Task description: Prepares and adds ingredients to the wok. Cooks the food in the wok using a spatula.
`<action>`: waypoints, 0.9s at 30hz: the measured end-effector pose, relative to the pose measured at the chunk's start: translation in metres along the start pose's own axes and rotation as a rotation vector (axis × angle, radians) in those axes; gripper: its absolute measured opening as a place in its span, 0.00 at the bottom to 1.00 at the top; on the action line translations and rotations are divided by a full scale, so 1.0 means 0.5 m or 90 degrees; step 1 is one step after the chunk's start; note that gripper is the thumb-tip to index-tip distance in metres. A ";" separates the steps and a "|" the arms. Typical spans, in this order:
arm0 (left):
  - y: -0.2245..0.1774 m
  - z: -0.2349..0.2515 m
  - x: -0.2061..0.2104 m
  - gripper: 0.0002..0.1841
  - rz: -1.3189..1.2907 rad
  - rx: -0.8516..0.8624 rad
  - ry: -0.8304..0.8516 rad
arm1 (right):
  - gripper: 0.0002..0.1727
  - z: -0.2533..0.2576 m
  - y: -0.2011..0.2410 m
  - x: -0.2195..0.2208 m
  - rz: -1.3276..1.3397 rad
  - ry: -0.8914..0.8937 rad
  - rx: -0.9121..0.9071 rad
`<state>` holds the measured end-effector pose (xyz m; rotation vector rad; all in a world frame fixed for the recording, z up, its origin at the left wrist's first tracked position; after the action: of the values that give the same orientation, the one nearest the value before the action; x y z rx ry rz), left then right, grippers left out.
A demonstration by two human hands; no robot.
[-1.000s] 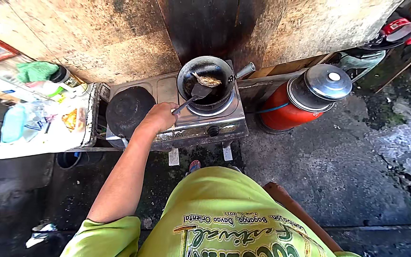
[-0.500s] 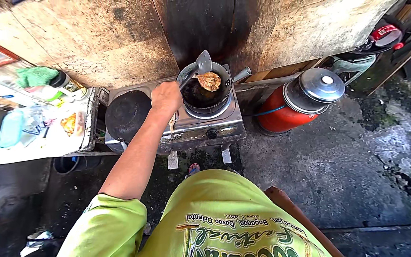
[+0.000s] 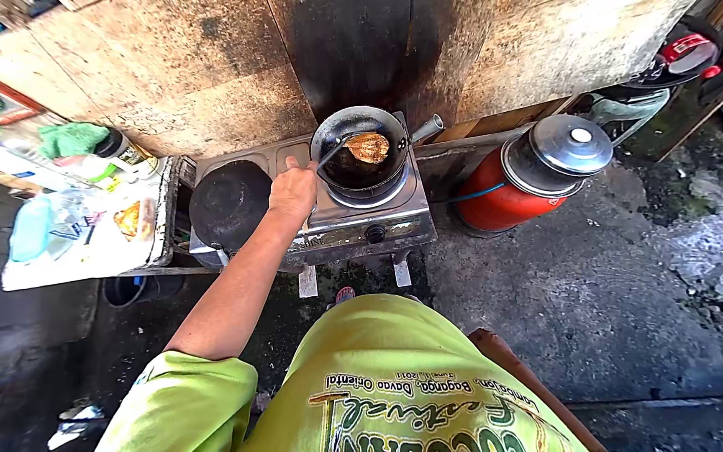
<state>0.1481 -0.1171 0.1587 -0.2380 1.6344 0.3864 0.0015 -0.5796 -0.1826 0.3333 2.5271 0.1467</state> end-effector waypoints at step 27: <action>0.026 -0.081 0.039 0.26 -0.129 -0.087 0.008 | 0.26 0.012 0.000 -0.015 -0.021 0.005 -0.011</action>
<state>0.1040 -0.1192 0.1433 -0.5060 1.5807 0.3423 0.0107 -0.5816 -0.1837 0.2846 2.5359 0.1572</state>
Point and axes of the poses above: each hand's wrist, its own z-axis towards the middle knuckle, its own x-axis out of the palm, y = z × x, the point moved 4 cm from there along z, towards the middle knuckle, and after that the axes turned 12 degrees about -y, right-handed, at the moved point
